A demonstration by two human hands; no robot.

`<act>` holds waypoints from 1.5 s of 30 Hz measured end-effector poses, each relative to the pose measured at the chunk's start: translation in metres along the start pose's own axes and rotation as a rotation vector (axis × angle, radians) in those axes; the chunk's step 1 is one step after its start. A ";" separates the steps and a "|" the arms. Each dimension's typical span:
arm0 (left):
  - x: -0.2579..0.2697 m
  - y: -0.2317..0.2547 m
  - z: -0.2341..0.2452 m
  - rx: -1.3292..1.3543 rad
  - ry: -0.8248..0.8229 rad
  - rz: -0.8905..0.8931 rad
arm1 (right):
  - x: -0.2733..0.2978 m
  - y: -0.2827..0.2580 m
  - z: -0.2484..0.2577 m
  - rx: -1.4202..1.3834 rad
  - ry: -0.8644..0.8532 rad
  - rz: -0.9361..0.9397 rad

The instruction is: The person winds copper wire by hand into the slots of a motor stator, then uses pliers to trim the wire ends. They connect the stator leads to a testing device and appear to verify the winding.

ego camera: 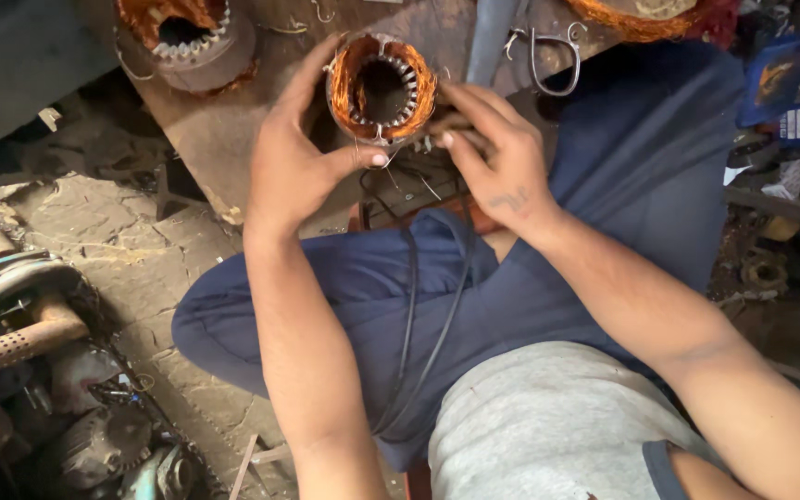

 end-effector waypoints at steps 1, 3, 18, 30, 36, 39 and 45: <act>0.002 0.002 0.000 -0.016 0.013 0.008 | 0.011 -0.001 0.001 0.043 0.023 0.003; 0.008 0.009 0.001 -0.171 0.075 0.023 | 0.034 -0.002 0.003 0.183 0.001 0.026; 0.171 0.077 -0.183 -1.044 0.228 0.175 | 0.087 0.002 -0.013 0.720 -0.722 0.425; 0.231 0.104 -0.170 -0.448 0.320 0.265 | 0.114 -0.022 0.078 0.978 0.128 0.453; 0.292 0.106 -0.170 -0.374 0.420 0.162 | 0.109 0.039 0.155 0.887 0.349 0.345; 0.322 0.078 -0.167 -0.445 0.491 0.173 | 0.101 0.082 0.193 0.804 0.467 0.314; 0.385 0.022 -0.156 -0.442 0.506 0.294 | 0.103 0.123 0.279 0.102 0.789 -0.053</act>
Point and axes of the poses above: each hand's wrist, its own x-axis away from the middle knuckle, its own z-axis out of the back of the hand, y = z × x, the point moved 4 cm from there along -x, towards the middle knuckle, and after that the axes turned 10 degrees about -y, right-handed, at the moved point
